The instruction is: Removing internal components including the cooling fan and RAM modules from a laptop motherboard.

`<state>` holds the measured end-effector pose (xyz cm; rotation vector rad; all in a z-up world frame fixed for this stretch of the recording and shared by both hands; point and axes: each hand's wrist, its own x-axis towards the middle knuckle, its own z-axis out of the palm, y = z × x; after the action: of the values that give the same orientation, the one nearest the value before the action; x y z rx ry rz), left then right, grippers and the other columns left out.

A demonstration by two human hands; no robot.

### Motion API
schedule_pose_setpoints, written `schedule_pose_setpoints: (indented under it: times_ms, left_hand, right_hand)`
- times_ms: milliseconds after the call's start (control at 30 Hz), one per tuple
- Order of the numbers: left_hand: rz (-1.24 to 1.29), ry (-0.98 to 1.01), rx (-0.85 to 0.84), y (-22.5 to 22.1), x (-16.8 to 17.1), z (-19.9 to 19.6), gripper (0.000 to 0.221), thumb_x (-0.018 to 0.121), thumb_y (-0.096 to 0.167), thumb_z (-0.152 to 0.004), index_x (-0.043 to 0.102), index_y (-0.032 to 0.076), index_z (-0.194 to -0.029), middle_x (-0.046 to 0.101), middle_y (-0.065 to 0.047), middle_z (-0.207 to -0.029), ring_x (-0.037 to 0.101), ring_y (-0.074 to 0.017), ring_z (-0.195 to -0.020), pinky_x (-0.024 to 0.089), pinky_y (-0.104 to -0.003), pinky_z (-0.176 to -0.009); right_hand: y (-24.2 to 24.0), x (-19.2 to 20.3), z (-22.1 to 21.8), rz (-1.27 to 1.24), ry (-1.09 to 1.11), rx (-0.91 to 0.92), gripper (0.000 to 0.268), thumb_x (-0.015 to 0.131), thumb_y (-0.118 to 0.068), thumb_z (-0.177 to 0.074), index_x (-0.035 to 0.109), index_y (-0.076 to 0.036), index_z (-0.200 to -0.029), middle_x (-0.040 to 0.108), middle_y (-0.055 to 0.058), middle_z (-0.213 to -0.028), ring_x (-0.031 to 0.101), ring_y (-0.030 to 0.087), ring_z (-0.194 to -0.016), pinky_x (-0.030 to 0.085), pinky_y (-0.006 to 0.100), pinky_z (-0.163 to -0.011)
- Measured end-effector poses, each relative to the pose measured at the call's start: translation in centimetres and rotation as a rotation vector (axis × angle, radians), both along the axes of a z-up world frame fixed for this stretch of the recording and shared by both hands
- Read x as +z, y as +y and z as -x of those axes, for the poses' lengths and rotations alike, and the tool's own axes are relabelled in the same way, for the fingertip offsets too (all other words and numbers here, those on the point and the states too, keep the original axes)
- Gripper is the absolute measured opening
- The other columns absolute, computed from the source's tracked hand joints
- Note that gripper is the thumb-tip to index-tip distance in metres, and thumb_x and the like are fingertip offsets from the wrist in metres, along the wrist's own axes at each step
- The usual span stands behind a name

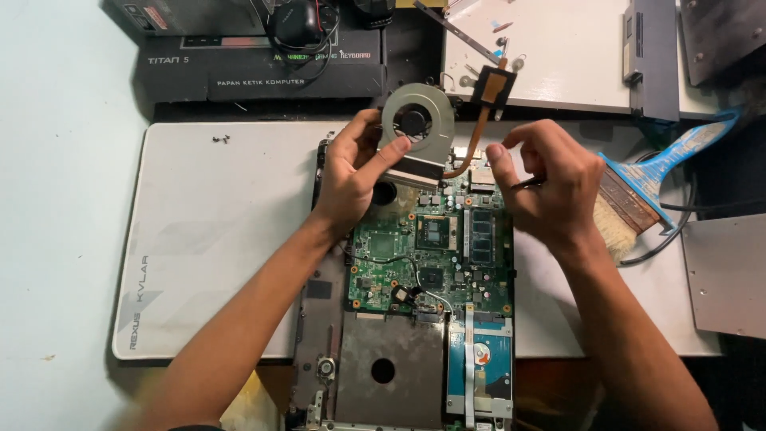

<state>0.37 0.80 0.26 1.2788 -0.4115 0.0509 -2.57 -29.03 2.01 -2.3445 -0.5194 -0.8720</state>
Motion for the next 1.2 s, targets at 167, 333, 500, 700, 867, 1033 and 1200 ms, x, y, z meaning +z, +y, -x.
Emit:
schedule_pose_setpoints:
  times_ms: [167,333,500,700,867,1033,1200]
  left_hand:
    - [0.016,0.030,-0.070,-0.1,0.4,0.7,0.033,0.087,0.018,-0.114,0.075,0.013,-0.145,0.082,-0.004,-0.122,0.077,-0.0121,-0.120,0.071,-0.039,-0.106]
    - [-0.164,-0.017,-0.076,-0.7,-0.1,0.3,0.039,0.088,0.018,-0.113,0.073,0.014,-0.149,0.085,-0.010,-0.126,0.084,-0.0197,-0.119,0.073,-0.040,-0.103]
    - [-0.218,-0.034,-0.080,-0.5,0.0,0.4,0.073,0.086,0.027,-0.115,0.048,0.007,-0.173,0.068,-0.023,-0.157,0.073,-0.0339,-0.141,0.064,-0.049,-0.124]
    - [-0.287,-0.026,-0.143,-0.2,1.7,0.9,0.056,0.082,0.011,-0.107,0.058,0.010,-0.157,0.077,-0.012,-0.141,0.079,-0.0193,-0.121,0.068,-0.036,-0.110]
    - [-0.286,-0.021,-0.149,-0.2,1.7,0.9,0.042,0.077,0.008,-0.109,0.062,0.006,-0.148,0.077,-0.010,-0.132,0.076,-0.0177,-0.117,0.066,-0.034,-0.108]
    - [-0.280,-0.012,-0.161,-0.2,1.6,0.9,0.036,0.077,0.004,-0.110,0.065,0.006,-0.144,0.077,-0.008,-0.125,0.076,-0.0156,-0.114,0.067,-0.032,-0.107]
    - [-0.270,-0.012,-0.167,-0.1,1.8,1.0,0.031,0.075,0.005,-0.111,0.067,0.006,-0.141,0.076,-0.008,-0.120,0.075,-0.0150,-0.108,0.066,-0.030,-0.100]
  right_hand:
    - [2.3,1.7,0.7,-0.262,0.387,0.214,0.032,0.086,-0.022,-0.114,0.079,-0.004,-0.139,0.074,0.010,-0.085,0.054,0.019,-0.051,0.045,0.032,-0.055]
    - [1.1,0.7,0.1,-0.289,0.256,0.301,0.018,0.090,-0.006,-0.109,0.085,-0.006,-0.127,0.083,0.009,-0.087,0.060,0.017,-0.052,0.046,0.028,-0.056]
    - [-3.7,2.5,-1.5,0.140,-0.300,-0.019,0.017,0.097,-0.004,-0.118,0.099,-0.015,-0.131,0.085,0.003,-0.105,0.068,0.020,-0.060,0.059,0.034,-0.066]
    - [-6.3,5.1,-0.6,0.315,-0.358,-0.272,0.034,0.109,0.008,-0.110,0.104,-0.013,-0.137,0.084,0.009,-0.121,0.059,0.018,-0.074,0.054,0.035,-0.067]
    - [-8.8,5.4,-1.1,0.200,-0.267,-0.179,0.040,0.101,0.022,-0.106,0.100,-0.001,-0.139,0.086,0.019,-0.134,0.069,0.023,-0.087,0.057,0.036,-0.075]
    - [-9.2,4.7,-1.4,0.184,-0.194,-0.149,0.041,0.097,0.021,-0.104,0.097,0.001,-0.140,0.091,0.019,-0.135,0.081,0.027,-0.097,0.063,0.039,-0.084]
    - [-9.2,3.7,-1.6,0.524,-0.181,-0.449,0.041,0.094,-0.009,-0.108,0.098,-0.023,-0.146,0.092,-0.005,-0.146,0.083,0.018,-0.089,0.059,0.034,-0.072]
